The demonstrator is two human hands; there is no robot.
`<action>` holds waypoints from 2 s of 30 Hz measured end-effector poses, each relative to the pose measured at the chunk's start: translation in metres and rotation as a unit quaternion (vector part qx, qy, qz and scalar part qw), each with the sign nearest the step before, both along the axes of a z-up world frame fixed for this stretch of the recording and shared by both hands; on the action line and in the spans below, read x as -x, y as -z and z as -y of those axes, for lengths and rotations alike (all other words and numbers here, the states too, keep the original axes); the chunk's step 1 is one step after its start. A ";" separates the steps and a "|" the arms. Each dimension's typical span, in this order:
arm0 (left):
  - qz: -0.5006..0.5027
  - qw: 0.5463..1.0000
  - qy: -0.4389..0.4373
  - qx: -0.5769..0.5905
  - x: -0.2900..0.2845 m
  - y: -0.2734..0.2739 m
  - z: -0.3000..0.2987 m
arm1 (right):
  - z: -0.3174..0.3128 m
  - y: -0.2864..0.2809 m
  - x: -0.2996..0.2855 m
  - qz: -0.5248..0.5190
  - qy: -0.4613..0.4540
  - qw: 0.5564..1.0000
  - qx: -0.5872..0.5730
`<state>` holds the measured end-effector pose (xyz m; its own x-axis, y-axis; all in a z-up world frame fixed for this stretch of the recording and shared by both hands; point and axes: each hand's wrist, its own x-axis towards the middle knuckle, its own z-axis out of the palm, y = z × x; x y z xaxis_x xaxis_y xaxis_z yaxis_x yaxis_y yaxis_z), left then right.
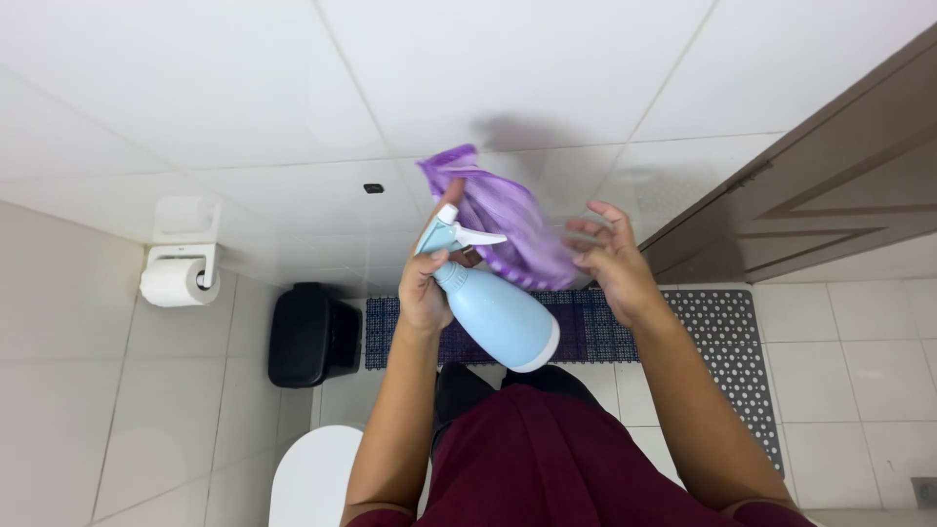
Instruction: Wipe down a tiled bathroom wall using a spray bottle and a cleaning cloth.
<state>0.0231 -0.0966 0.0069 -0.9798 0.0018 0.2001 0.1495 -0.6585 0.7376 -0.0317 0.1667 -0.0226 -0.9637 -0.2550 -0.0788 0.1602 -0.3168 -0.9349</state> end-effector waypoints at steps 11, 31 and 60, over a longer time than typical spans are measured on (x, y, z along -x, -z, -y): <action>0.037 0.999 -0.014 0.030 -0.016 0.008 0.028 | 0.048 -0.052 0.020 -0.266 -0.067 0.923 -0.270; 0.095 0.968 0.225 0.052 -0.006 0.111 0.010 | 0.004 -0.078 0.038 0.104 -0.227 0.956 0.152; 0.023 0.960 0.172 -0.220 -0.009 0.149 0.026 | -0.071 -0.090 0.020 0.061 -0.015 0.987 0.149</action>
